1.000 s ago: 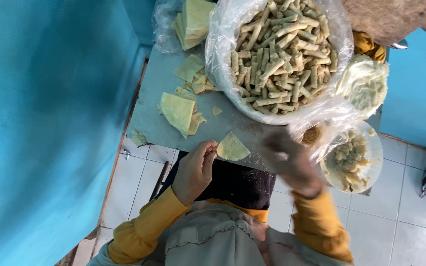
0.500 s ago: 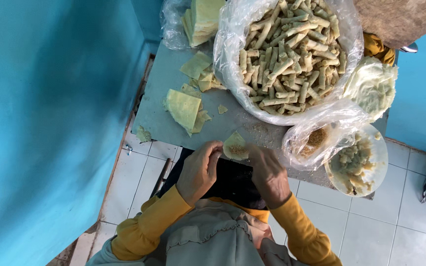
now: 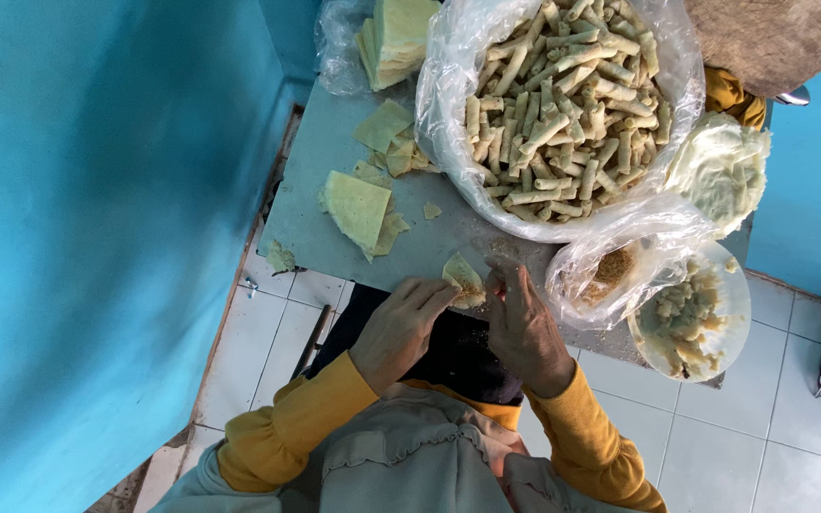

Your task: The person sits at a small table and shapes pieces of dough by hand, rolling and pinching each piece into a short stick shape. The shaped dough sticks are placed one at a time into a large plastic-lined bowl already filled with similar sticks, with dough scraps and a plate of dough pieces nearby.

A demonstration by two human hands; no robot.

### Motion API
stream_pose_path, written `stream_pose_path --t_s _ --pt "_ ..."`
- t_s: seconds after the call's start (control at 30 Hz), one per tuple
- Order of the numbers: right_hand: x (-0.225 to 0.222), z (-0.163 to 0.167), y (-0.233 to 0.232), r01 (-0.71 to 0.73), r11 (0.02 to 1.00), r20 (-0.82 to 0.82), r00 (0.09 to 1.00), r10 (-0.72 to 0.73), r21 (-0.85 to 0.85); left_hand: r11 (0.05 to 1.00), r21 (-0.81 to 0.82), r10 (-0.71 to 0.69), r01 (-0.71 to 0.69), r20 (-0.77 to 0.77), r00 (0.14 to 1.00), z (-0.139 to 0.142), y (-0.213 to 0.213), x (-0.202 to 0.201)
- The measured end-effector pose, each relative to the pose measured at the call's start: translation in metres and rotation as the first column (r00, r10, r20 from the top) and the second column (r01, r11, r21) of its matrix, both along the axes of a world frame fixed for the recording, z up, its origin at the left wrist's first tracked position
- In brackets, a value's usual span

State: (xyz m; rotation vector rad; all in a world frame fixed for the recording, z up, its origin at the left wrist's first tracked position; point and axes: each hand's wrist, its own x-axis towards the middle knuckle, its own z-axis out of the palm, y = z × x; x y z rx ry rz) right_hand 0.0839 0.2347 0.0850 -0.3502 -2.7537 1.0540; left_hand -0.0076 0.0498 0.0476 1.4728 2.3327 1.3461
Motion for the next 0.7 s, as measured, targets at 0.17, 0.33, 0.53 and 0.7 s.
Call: stream_pose_path --t_s 0.17,0.33,0.53,0.7 --pt "-0.002 -0.007 -0.001 -0.131 0.990 -0.145 0.982 0.123 -0.048 0.999 -0.018 -0.045 0.043 -0.115 0.992 -0.009 0.002 -0.009" --pt "-0.005 -0.007 -0.005 -0.180 0.982 -0.164 0.972 0.170 -0.050 0.995 0.003 -0.100 0.104 -0.240 0.966 -0.015 0.001 -0.021" --pt "-0.007 -0.002 -0.004 -0.215 0.975 -0.063 0.974 0.219 0.064 0.999 0.030 -0.011 0.017 -0.179 0.984 -0.011 0.009 -0.019" --pt "-0.025 0.003 0.008 -0.331 0.919 -0.140 0.921 0.365 0.215 0.999 0.002 0.050 -0.050 -0.125 0.991 -0.010 0.013 -0.018"
